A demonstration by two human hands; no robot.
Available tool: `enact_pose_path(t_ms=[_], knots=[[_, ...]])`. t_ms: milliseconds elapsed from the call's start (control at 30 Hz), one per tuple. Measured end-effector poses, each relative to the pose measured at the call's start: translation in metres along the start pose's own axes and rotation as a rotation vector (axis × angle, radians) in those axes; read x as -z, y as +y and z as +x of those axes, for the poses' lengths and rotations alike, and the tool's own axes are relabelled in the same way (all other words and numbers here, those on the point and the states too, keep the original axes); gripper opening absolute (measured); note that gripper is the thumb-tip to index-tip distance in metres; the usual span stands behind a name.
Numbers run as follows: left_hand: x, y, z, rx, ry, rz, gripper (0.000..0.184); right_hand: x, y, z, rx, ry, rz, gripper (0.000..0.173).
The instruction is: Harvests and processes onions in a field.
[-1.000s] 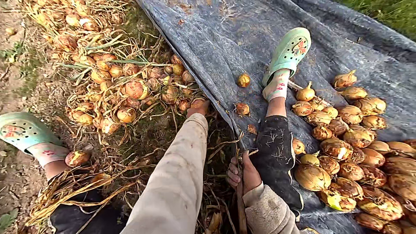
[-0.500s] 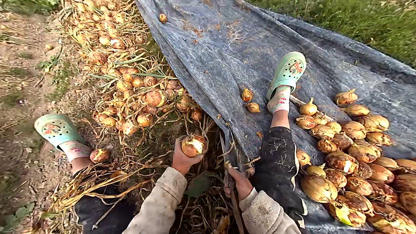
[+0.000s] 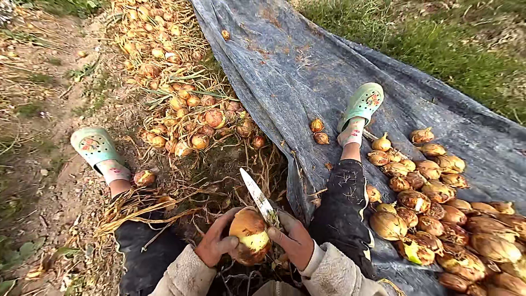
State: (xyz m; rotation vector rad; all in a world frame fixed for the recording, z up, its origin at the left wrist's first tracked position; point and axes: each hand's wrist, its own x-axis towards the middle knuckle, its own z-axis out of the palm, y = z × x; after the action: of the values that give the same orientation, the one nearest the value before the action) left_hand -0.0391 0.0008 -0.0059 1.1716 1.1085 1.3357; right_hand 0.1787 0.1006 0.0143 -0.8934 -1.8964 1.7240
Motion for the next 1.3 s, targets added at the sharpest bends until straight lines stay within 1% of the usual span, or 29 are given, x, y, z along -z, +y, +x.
enact_pose_path(t_ms=[33, 67, 100, 167, 200, 233, 267, 333, 367, 400, 433, 500, 600, 633, 700, 767, 833, 867, 900, 933, 967, 1000, 1033, 1067, 1100, 1167, 1200, 1267, 1300], knots=[[-0.009, 0.002, -0.004, 0.051, 0.052, -0.086, 0.081, 0.000, -0.002, -0.003, -0.072, -0.028, 0.055, 0.067], [-0.018, 0.006, -0.008, 0.142, 0.125, -0.140, 0.077, 0.001, -0.002, -0.006, -0.158, -0.056, 0.122, 0.061], [-0.027, 0.013, -0.011, 0.271, 0.183, -0.165, 0.076, 0.001, -0.001, -0.009, -0.239, -0.080, 0.179, 0.055], [-0.037, 0.024, -0.012, 0.567, 0.254, -0.142, 0.053, 0.000, 0.007, -0.015, -0.343, -0.089, 0.221, 0.049], [-0.039, 0.025, -0.014, 0.716, 0.267, -0.103, 0.056, -0.002, 0.014, -0.019, -0.374, -0.086, 0.205, 0.048], [-0.040, 0.022, -0.016, 0.840, 0.245, -0.028, 0.060, -0.005, 0.021, -0.023, -0.389, -0.078, 0.165, 0.047], [-0.037, 0.021, -0.020, 0.925, 0.172, 0.063, 0.062, -0.006, 0.028, -0.025, -0.394, -0.074, 0.113, 0.048], [-0.028, 0.023, -0.028, 0.998, -0.078, 0.192, 0.068, -0.007, 0.036, -0.027, -0.384, -0.090, -0.003, 0.052], [-0.026, 0.024, -0.031, 0.992, -0.188, 0.219, 0.068, -0.006, 0.038, -0.027, -0.393, -0.118, -0.034, 0.055], [-0.023, 0.023, -0.033, 0.964, -0.252, 0.231, 0.066, -0.006, 0.039, -0.027, -0.406, -0.139, -0.044, 0.055], [-0.020, 0.021, -0.033, 0.915, -0.250, 0.243, 0.061, -0.005, 0.038, -0.025, -0.425, -0.151, -0.039, 0.052], [-0.017, 0.021, -0.028, 0.798, -0.167, 0.345, 0.064, -0.003, 0.035, -0.021, -0.503, -0.167, 0.018, 0.048], [-0.019, 0.020, -0.019, 0.517, -0.034, 0.723, 0.073, -0.001, 0.034, -0.015, -0.603, -0.129, 0.173, 0.044], [-0.020, 0.019, -0.015, 0.409, 0.016, 0.854, 0.070, 0.000, 0.033, -0.014, -0.620, -0.096, 0.219, 0.046], [-0.021, 0.013, -0.001, 0.245, 0.142, 1.018, 0.053, 0.001, 0.031, -0.015, -0.622, -0.023, 0.301, 0.050], [-0.030, 0.015, 0.015, 0.140, 0.264, 1.077, 0.043, 0.004, 0.030, -0.012, -0.668, 0.049, 0.344, 0.053], [-0.045, 0.018, 0.029, -0.006, 0.349, 1.130, 0.037, 0.008, 0.036, -0.008, -0.723, 0.014, 0.374, 0.049], [-0.051, 0.016, 0.033, -0.104, 0.360, 1.160, 0.037, 0.007, 0.041, -0.006, -0.717, -0.028, 0.406, 0.043], [-0.056, 0.013, 0.037, -0.191, 0.327, 1.187, 0.038, 0.006, 0.043, -0.005, -0.695, -0.071, 0.453, 0.038], [-0.062, 0.010, 0.039, -0.264, 0.265, 1.225, 0.037, 0.005, 0.044, -0.003, -0.664, -0.080, 0.506, 0.038], [-0.068, 0.006, 0.039, -0.312, 0.194, 1.267, 0.034, 0.003, 0.043, -0.002, -0.630, -0.037, 0.568, 0.036], [-0.075, 0.002, 0.035, -0.328, 0.122, 1.302, 0.030, 0.000, 0.043, -0.001, -0.597, 0.050, 0.648, 0.027], [-0.082, -0.003, 0.029, -0.302, 0.055, 1.321, 0.025, -0.004, 0.045, -0.002, -0.580, 0.153, 0.743, 0.021], [-0.089, -0.005, 0.024, -0.237, -0.003, 1.324, 0.022, -0.008, 0.049, -0.005, -0.598, 0.225, 0.817, 0.016], [-0.092, -0.009, 0.021, -0.184, -0.042, 1.336, 0.019, -0.014, 0.053, -0.007, -0.647, 0.275, 0.849, 0.017], [-0.098, -0.015, 0.022, -0.135, -0.074, 1.363, 0.017, -0.018, 0.056, -0.008, -0.743, 0.321, 0.863, 0.032], [-0.102, -0.017, 0.023, -0.121, -0.074, 1.371, 0.017, -0.015, 0.053, -0.009, -0.766, 0.328, 0.849, 0.035], [-0.111, -0.016, 0.031, -0.113, -0.066, 1.368, 0.015, -0.005, 0.044, -0.012, -0.721, 0.355, 0.795, 0.037], [-0.116, -0.013, 0.040, -0.127, -0.066, 1.355, 0.014, 0.002, 0.041, -0.013, -0.643, 0.387, 0.761, 0.036]])
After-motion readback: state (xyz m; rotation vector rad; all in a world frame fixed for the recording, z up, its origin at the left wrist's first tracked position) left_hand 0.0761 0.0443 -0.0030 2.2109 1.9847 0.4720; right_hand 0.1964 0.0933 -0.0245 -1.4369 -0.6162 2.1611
